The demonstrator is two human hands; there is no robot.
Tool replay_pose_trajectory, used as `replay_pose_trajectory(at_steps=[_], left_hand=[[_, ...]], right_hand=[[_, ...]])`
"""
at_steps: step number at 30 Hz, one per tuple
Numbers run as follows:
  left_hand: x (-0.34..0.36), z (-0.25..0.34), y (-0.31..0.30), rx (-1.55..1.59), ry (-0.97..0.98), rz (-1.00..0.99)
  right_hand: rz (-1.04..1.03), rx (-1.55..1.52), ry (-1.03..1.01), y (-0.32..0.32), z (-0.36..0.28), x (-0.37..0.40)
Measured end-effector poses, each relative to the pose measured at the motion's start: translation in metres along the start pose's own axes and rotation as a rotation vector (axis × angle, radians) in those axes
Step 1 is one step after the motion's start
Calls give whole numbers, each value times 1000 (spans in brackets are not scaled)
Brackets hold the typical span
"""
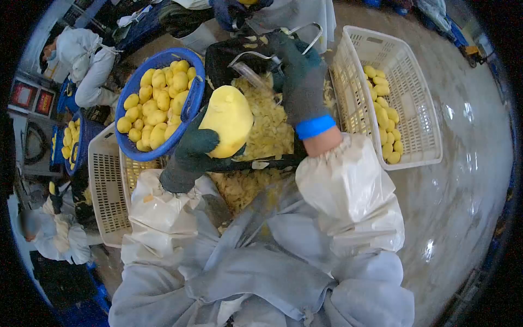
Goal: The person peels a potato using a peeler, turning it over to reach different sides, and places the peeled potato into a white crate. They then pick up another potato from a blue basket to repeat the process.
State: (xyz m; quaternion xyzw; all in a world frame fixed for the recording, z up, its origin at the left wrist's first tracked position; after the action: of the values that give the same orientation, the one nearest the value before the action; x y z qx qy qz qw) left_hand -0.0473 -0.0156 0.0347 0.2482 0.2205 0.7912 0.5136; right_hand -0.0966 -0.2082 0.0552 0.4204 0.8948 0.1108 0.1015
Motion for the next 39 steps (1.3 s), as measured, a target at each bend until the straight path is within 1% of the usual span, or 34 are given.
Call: replay_pose_trajectory(at_steps=[1,2,3,5,6,7,9,10,11,12,13,14,15,16,17,18,19,20,21,22,23,25,26,27,29,30,31,33,34,36,37,39], left_hand=[[-1,-1,0,-84,117,64],[-1,-4,-4,-159,83,157],[-2,-8,-7,-155,78,157],[-6,-9,-12,-324,105,123],[-6,-13,-13,-332,114,191],[-4,-13,-15,-332,121,195],[-4,-8,-15,-564,217,175],[-4,-7,-14,-562,216,174],[-4,-4,-13,-699,246,195],[-4,-2,-11,-838,273,214],[-5,-3,-11,-839,268,212],[-5,-3,-10,-920,338,211],[-5,-3,-10,-996,414,213],[-5,-2,-11,-1127,495,216],[-3,-1,-12,-1129,500,215],[-2,0,-10,-977,422,207],[-2,-2,-10,-820,341,199],[-2,-4,-12,-816,336,200],[-3,-9,-14,-635,294,126],[-2,-12,-15,-456,249,53],[0,-11,-14,-460,244,50],[3,-13,-13,144,-32,83],[2,-12,-14,263,35,33],[0,-11,-16,265,44,31],[-2,-10,-19,511,-59,-71],[-5,-8,-18,389,21,20],[-6,-9,-16,390,17,21],[-9,-11,-15,626,-12,84],[-10,-13,-15,626,-7,84],[-13,-20,-20,709,2,133],[-13,-21,-24,710,0,135],[-12,-22,-27,793,-166,31]], right_hand=[[-100,67,-8,8,-9,10],[-89,-33,-11,18,-8,17],[-86,-30,-6,15,-2,18],[-104,89,55,13,21,8],[-40,-30,67,13,21,1],[-48,-30,65,11,19,-1],[31,-176,115,4,11,-6],[-69,-22,5,5,0,0],[-69,-17,9,7,-1,8],[-128,59,55,13,0,17],[-185,131,99,17,2,22],[-92,135,9,10,19,5],[-94,135,10,2,26,-6],[-20,101,-33,-7,26,-15],[57,64,-79,-14,27,-21],[-85,1,-85,-6,13,-12],[-94,7,-86,3,2,-1],[-123,35,1,14,-3,12],[-144,58,91,17,-2,20],[-71,47,9,11,16,5],[-65,43,10,0,30,-7],[61,67,-141,-8,19,-18],[65,-184,109,-13,23,-20],[56,-181,104,-8,14,-16],[9,-187,196,2,7,-3],[46,-190,196,11,0,6],[49,-190,199,7,2,10],[-107,-147,143,8,0,14],[-112,-146,141,10,-2,19],[-130,-86,236,21,-8,31],[-128,-86,238,23,-5,32],[-140,0,128,24,5,33]])
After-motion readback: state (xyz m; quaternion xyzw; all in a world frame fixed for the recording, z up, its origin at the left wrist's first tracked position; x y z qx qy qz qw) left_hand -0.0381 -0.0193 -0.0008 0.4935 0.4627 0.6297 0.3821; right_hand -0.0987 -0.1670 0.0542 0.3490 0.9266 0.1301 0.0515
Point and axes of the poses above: each hand's wrist, its own x-axis away from the middle knuckle, its own y-axis out of the palm, z = x × y, the point moved 3 cm from there along -x, towards the middle knuckle, and after that the axes turned 1 degree about y, right-handed, at the moved point
